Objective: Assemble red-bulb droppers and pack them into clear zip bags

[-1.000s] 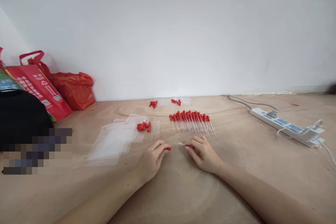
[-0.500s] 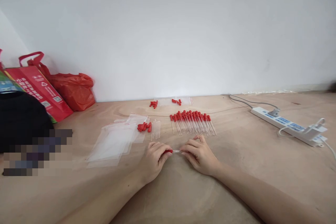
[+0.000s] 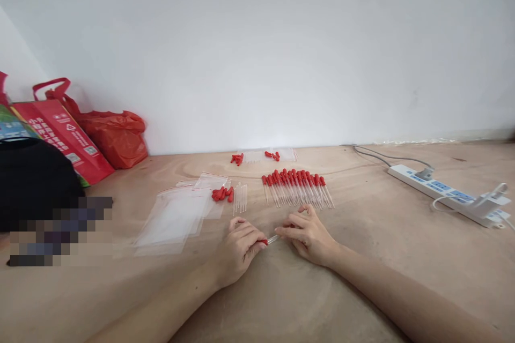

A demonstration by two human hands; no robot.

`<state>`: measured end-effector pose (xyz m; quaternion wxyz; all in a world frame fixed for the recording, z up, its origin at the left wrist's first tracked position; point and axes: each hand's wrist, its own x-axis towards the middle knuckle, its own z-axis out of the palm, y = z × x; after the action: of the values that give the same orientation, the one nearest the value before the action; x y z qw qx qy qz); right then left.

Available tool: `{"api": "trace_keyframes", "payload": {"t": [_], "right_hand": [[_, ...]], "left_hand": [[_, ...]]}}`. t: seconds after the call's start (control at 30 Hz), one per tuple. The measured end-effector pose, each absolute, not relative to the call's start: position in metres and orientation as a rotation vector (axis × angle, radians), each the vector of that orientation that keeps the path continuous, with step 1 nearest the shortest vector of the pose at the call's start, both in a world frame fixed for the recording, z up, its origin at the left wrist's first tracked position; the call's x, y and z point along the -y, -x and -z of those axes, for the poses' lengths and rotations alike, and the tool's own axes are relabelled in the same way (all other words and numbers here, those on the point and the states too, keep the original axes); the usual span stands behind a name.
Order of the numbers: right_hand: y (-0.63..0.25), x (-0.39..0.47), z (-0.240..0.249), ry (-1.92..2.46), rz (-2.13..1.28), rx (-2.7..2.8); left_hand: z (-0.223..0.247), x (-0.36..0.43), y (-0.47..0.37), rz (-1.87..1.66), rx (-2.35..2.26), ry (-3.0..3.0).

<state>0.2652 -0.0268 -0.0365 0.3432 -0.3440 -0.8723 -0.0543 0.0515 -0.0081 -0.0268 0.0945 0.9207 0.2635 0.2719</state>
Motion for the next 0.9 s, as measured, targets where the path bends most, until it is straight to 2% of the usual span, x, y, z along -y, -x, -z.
{"api": "trace_keyframes", "payload": {"t": [0.37, 0.9], "right_hand": [[-0.253, 0.036, 0.034, 0.897, 0.372, 2.297], [-0.234, 0.043, 0.034, 1.102, 0.103, 2.312]], "left_hand": [[0.030, 0.010, -0.051, -0.913, -0.756, -2.774], [0.022, 0.010, -0.050, -0.870, -0.687, -2.993]]}}
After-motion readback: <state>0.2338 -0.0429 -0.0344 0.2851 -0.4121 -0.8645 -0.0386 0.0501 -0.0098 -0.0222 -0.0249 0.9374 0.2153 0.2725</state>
